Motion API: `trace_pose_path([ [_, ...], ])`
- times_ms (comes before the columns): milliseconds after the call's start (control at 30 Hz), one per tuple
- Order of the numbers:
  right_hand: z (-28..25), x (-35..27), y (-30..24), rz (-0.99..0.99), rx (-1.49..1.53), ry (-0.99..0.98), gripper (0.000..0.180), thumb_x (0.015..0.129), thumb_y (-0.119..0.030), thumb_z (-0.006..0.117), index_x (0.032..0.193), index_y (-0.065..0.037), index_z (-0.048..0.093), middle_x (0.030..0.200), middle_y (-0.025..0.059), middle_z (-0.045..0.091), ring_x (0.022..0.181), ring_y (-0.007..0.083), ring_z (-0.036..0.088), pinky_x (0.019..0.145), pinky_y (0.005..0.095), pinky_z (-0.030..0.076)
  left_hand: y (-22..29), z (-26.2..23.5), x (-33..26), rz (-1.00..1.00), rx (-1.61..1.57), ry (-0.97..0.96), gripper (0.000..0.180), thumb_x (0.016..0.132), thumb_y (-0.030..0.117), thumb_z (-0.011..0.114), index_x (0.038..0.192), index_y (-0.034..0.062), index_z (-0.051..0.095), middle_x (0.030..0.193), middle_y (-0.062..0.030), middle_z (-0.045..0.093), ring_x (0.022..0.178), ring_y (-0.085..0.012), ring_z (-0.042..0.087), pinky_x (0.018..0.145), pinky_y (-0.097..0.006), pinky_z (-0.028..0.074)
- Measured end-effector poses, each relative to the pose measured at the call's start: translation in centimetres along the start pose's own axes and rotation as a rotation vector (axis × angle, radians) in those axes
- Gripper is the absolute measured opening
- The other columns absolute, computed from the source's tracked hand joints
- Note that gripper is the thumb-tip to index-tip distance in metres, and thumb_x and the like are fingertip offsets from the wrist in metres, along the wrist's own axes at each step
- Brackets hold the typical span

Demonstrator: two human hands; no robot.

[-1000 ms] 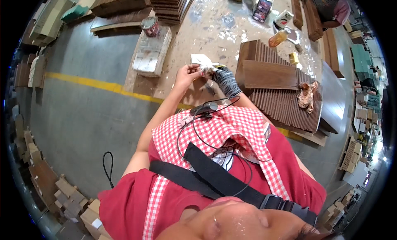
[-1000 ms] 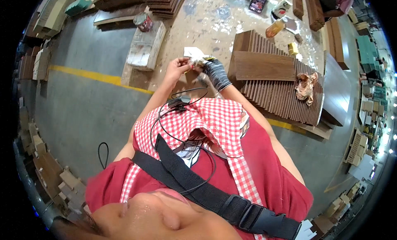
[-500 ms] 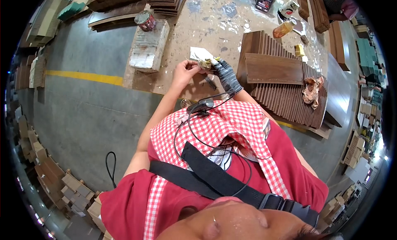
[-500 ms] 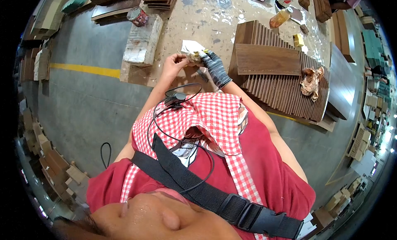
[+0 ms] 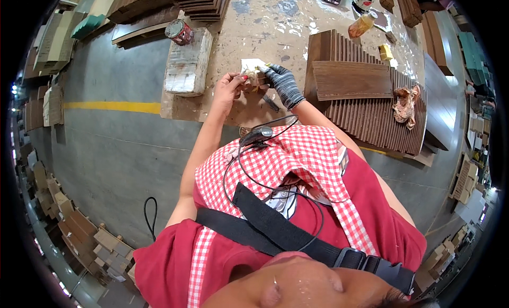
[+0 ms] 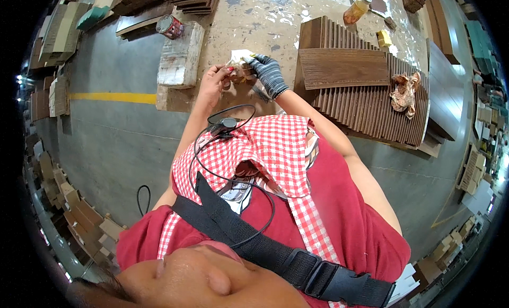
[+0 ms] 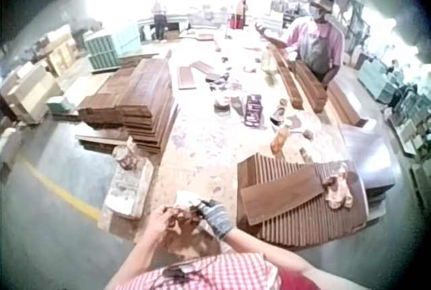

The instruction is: The recorder is applying glue and small pieces of wood filler to repair gaps in finished wood panels in a manufacturing setting.

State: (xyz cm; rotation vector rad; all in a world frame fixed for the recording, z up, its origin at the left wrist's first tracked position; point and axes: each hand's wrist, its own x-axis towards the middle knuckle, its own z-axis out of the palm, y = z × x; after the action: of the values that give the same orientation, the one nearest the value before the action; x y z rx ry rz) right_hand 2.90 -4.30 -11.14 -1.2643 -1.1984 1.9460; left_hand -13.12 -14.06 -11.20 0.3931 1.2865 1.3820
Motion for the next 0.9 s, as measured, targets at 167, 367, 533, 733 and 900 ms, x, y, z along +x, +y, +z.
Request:
trace_pose_path([
  [167, -0.5, -0.7, -1.0, -0.173, -0.090, -0.202, 0.025, 0.086, -0.015, 0.068, 0.106, -0.001, 0.067, 0.091, 0.0041, 0.067, 0.081, 0.0092, 0.059, 0.076, 0.0244, 0.051, -0.5, 0.0, -0.3, 0.010, -0.256, -0.047, 0.015, 0.088, 0.009, 0.059, 0.101, 0.0044, 0.056, 0.090, -0.0061, 0.065, 0.079, -0.0158, 0.064, 0.069, -0.025, 0.051],
  [367, -0.6, -3.2, 0.3, -0.547, -0.331, -0.420, 0.020, 0.084, -0.008, 0.066, 0.103, -0.003, 0.068, 0.103, 0.0064, 0.067, 0.092, 0.0152, 0.062, 0.084, 0.0281, 0.051, -1.2, -1.5, -1.0, -0.044, -0.512, -0.119, 0.014, 0.088, 0.010, 0.059, 0.099, 0.0027, 0.056, 0.094, -0.0098, 0.063, 0.089, -0.0196, 0.063, 0.085, -0.033, 0.053],
  [533, -1.1, -3.0, 1.1, -0.889, -0.731, -0.493, 0.020, 0.080, -0.005, 0.067, 0.100, -0.002, 0.069, 0.110, 0.0100, 0.065, 0.098, 0.0255, 0.062, 0.088, 0.0314, 0.050, 0.8, -1.2, -1.6, -0.139, -0.459, -0.016, 0.014, 0.085, 0.011, 0.062, 0.096, 0.0033, 0.056, 0.092, -0.0098, 0.063, 0.084, -0.0174, 0.062, 0.081, -0.030, 0.053],
  [733, -0.6, -3.8, 0.9, -0.424, -0.269, -0.486, 0.020, 0.081, -0.008, 0.069, 0.100, -0.004, 0.069, 0.102, 0.0116, 0.066, 0.092, 0.0236, 0.063, 0.083, 0.0311, 0.051, 0.1, -2.2, -0.5, -0.085, -0.205, -0.101, 0.014, 0.084, 0.005, 0.061, 0.096, 0.0039, 0.054, 0.091, -0.0061, 0.063, 0.078, -0.0134, 0.062, 0.072, -0.025, 0.051],
  [900, -0.5, -1.9, 0.1, -0.602, -0.552, -0.124, 0.018, 0.078, -0.011, 0.072, 0.094, -0.005, 0.069, 0.087, 0.0114, 0.062, 0.082, 0.0237, 0.061, 0.075, 0.0336, 0.050, 0.9, -0.3, -0.8, -0.064, -0.211, -0.015, 0.022, 0.084, 0.001, 0.057, 0.105, 0.0024, 0.050, 0.091, -0.0076, 0.062, 0.076, -0.0134, 0.062, 0.071, -0.023, 0.053],
])
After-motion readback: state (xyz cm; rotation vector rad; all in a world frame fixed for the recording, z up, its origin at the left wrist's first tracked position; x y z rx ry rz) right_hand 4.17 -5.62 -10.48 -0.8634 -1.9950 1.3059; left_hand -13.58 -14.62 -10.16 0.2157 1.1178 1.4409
